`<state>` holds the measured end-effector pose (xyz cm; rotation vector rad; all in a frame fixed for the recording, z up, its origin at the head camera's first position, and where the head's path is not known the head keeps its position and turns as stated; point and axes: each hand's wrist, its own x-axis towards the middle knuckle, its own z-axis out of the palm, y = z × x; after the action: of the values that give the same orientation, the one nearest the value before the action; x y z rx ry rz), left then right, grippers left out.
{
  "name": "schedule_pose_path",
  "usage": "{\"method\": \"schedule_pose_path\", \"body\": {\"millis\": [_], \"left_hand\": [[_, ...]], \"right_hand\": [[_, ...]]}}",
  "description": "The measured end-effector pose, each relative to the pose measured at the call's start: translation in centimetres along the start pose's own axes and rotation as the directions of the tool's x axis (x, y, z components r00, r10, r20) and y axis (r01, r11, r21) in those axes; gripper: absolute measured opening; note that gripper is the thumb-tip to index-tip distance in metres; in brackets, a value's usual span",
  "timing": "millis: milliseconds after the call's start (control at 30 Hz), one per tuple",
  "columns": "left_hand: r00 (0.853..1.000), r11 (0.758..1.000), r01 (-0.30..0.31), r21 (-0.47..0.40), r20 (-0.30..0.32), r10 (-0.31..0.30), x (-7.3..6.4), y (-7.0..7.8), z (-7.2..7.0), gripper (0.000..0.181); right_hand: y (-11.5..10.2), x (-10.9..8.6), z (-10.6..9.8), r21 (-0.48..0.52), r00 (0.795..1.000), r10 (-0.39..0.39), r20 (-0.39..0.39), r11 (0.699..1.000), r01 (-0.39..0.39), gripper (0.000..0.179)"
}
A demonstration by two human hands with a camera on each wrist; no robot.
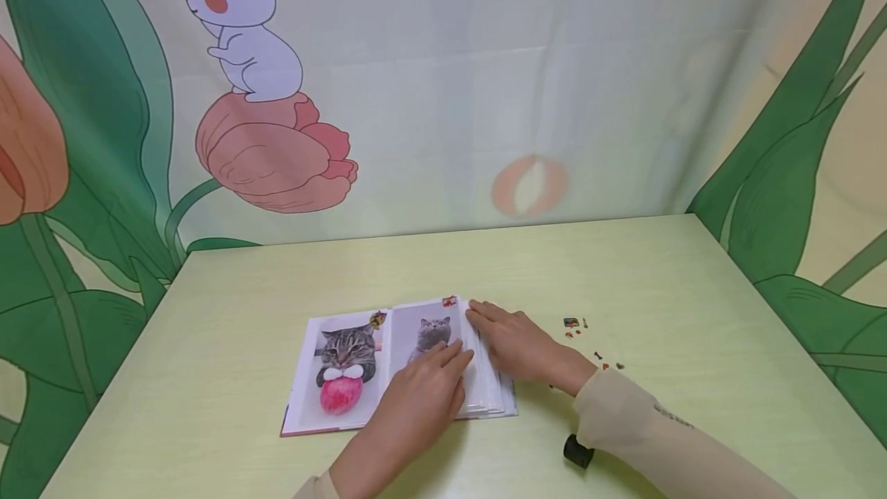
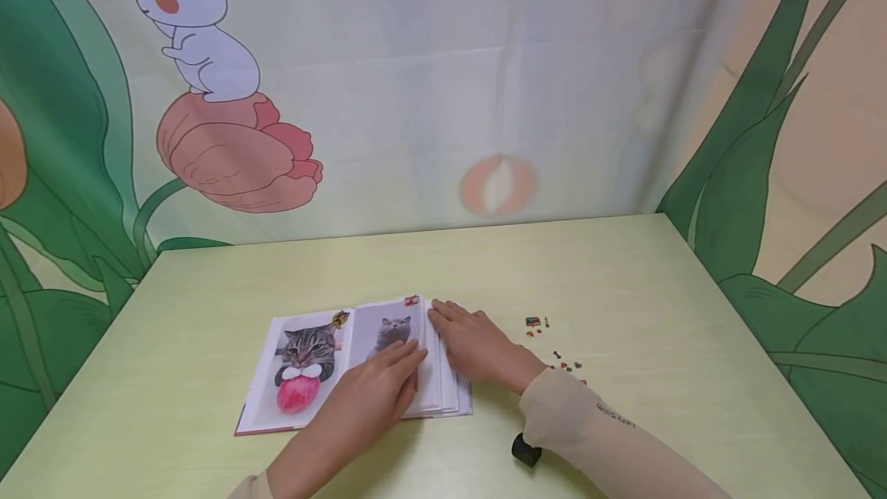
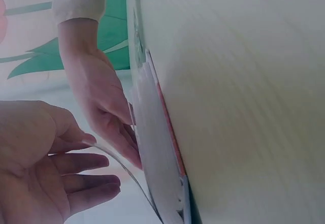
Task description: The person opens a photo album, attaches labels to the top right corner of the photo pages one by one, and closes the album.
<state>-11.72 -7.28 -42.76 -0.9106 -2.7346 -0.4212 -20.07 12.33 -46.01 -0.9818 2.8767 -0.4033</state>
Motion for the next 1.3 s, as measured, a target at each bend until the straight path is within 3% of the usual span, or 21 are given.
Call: {"method": "schedule_pose_path", "body": {"millis": [367, 600, 967, 1300], "left_hand": [[0.995, 1.0, 0.023, -0.002, -0.095, -0.023, -0.4, -0.2, -1.3, 0.047], [0.992, 0.997, 0.082, -0.011, -0.095, -0.083, -0.5, -0.7, -2.7, 0.051], [0.975, 0.981, 0.195, 0.006, -0.111, -0.193, -1.3, -2.2, -5.3, 0.053], [0.958, 0.967, 0.256, -0.01, -0.134, -0.255, -2.4, -4.0, -6.4, 0.05]], "right_hand": [[-0.3, -0.1, -0.3, -0.025, 1.0, 0.011, 0.024, 1.0, -0.01, 0.051], [-0.3, 0.0, -0.4, -0.032, 0.999, 0.026, 0.036, 0.999, -0.025, 0.052], [-0.5, -0.1, -0.3, -0.022, 0.999, 0.036, 0.031, 0.999, -0.035, 0.05], [-0.5, -0.1, -0.3, -0.015, 0.998, 0.048, 0.044, 0.999, -0.047, 0.051]]}}
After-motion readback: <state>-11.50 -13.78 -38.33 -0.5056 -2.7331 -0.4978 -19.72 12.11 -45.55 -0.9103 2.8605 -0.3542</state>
